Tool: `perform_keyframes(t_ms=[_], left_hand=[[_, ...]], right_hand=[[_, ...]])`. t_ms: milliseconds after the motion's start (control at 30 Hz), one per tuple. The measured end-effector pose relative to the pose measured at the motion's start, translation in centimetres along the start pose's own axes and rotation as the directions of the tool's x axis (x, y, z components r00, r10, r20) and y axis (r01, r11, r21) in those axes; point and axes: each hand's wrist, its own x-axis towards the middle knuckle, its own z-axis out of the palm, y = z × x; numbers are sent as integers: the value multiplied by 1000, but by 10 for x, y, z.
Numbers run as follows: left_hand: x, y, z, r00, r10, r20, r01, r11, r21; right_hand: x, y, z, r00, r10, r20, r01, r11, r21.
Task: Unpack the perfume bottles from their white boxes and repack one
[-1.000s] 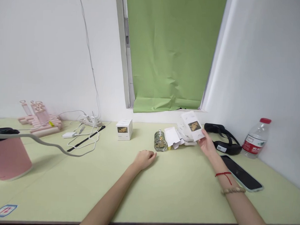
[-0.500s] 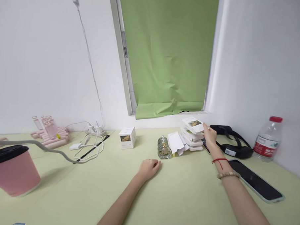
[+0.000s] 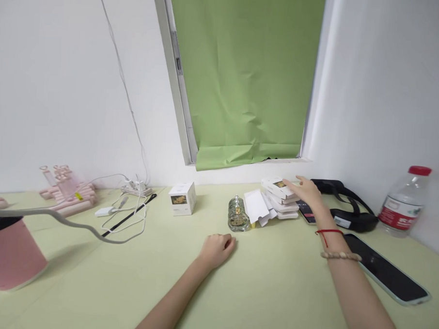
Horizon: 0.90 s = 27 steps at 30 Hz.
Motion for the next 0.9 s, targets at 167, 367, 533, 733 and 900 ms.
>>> perform_keyframes(t_ms=[167,367,533,733,900], left_hand=[[-2,3,-6,999,37,32,-36,999,-29],[-2,6,-9,997,34,63,-33,999,-17],[-1,5,-7,997,54,47,-54,999,5],[-1,3,-6,997,70,37,-71,997,20],[-1,4,-5,996,77,34,-78,997,16]], right_hand=[[-6,-7,2,992,-105,68,110,991,-77],[-11,-10,18,989,-148,14,148,977,-152],[-17,-19,25,995,-78,-65,64,978,-197],[-20,-20,27,998,-38,-44,29,982,-187],[-21,-19,26,996,-13,83,26,986,-163]])
